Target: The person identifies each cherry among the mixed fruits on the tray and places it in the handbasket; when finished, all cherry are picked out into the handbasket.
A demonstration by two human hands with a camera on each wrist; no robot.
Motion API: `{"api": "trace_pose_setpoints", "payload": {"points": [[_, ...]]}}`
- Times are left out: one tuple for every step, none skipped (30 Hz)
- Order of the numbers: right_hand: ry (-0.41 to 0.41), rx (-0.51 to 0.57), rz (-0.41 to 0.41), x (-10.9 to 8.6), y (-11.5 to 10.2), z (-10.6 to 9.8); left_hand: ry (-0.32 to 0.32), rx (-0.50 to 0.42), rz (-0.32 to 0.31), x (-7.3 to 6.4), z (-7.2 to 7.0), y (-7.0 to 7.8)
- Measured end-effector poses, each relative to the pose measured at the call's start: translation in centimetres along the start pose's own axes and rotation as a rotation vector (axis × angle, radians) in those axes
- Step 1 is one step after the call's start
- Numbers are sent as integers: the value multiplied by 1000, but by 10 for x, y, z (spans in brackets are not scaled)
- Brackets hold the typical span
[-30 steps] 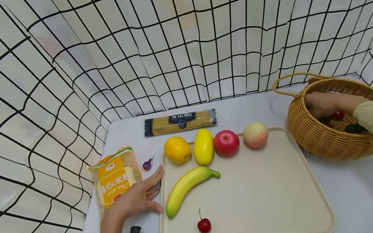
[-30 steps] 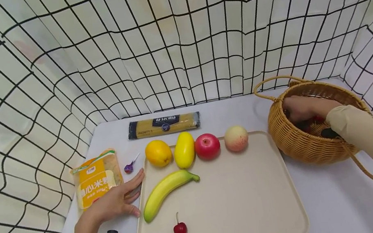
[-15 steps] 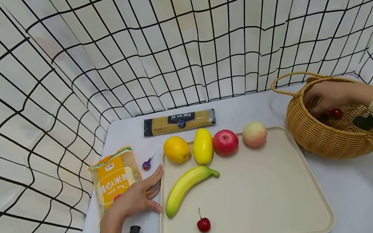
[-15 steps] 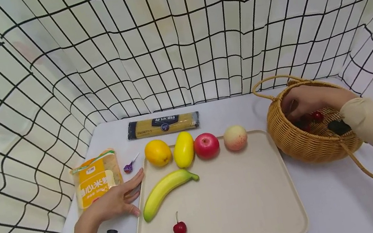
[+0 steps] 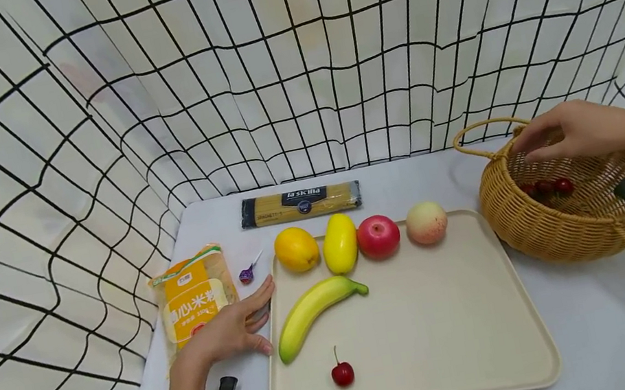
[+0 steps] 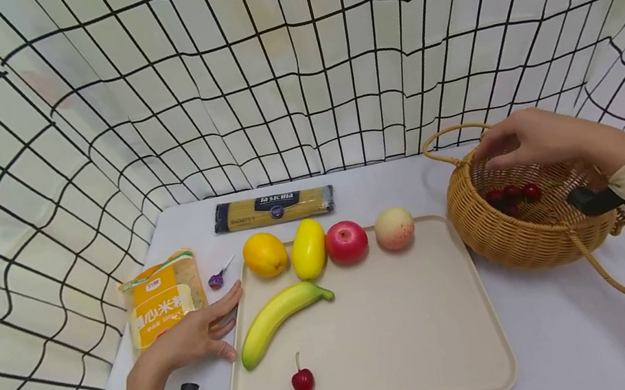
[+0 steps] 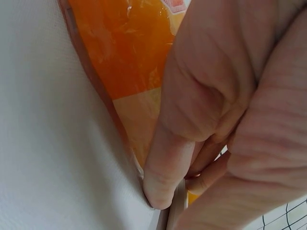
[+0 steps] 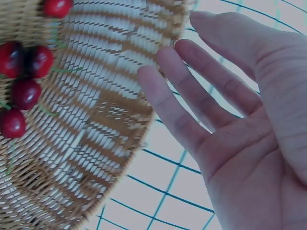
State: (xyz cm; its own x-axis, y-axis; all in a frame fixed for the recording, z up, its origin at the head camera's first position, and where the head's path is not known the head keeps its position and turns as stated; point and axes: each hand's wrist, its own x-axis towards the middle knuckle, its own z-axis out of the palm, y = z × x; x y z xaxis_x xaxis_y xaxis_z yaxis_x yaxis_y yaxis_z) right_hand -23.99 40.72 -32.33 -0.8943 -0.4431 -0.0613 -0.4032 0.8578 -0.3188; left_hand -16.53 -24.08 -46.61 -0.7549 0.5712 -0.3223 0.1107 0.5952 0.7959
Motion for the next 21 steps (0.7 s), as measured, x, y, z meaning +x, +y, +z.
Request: {"api": "trace_pose_setpoints", "payload": {"points": [[28, -8, 4, -3, -2, -1, -1, 4, -1, 0, 0, 0], [59, -17, 9, -5, -4, -2, -2, 8, -2, 1, 0, -1], [88, -16, 8, -8, -7, -2, -2, 7, -3, 1, 0, -1], [120, -18, 9, -10, -10, -2, -2, 7, -5, 1, 0, -1], [150, -11, 2, -12, -14, -2, -1, 7, -5, 2, 0, -1], [177, 3, -3, -14, -19, -1, 0, 11, -5, 2, 0, -1], [201, 29, -13, -16, -25, 0, 3, 11, -7, 2, 0, -1], [221, 60, -32, -18, -31, 1, 4, 10, -9, 2, 0, 0], [235, 100, -62, -19, -38, 3, 5, 8, -12, 2, 0, 0], [248, 141, -87, -20, -46, 6, 5, 7, -16, 2, 0, 0], [261, 171, -115, -21, -54, 9, 5, 8, -19, 2, 0, 0], [273, 192, -138, -22, -63, 13, 6, 12, -24, 2, 0, 0], [284, 209, -173, -23, -71, 17, 6, 13, -29, 2, 0, 1], [297, 210, -213, -23, -79, 21, 8, 18, -33, 2, 0, 1], [310, 205, -244, -22, -88, 27, 11, 23, -38, 2, 0, 1], [324, 193, -268, -22, -97, 32, 13, 26, -42, 2, 0, 1], [331, 183, -297, -21, -106, 37, 15, 31, -46, 2, 0, 2], [331, 184, -323, -21, -115, 43, 17, 35, -47, 2, 0, 2], [323, 193, -343, -20, -125, 49, 17, 36, -47, 2, 0, 2], [306, 208, -353, -20, -134, 54, 17, 38, -48, 3, 0, 3], [288, 229, -353, -19, -143, 60, 18, 39, -49, 3, 0, 3]]}}
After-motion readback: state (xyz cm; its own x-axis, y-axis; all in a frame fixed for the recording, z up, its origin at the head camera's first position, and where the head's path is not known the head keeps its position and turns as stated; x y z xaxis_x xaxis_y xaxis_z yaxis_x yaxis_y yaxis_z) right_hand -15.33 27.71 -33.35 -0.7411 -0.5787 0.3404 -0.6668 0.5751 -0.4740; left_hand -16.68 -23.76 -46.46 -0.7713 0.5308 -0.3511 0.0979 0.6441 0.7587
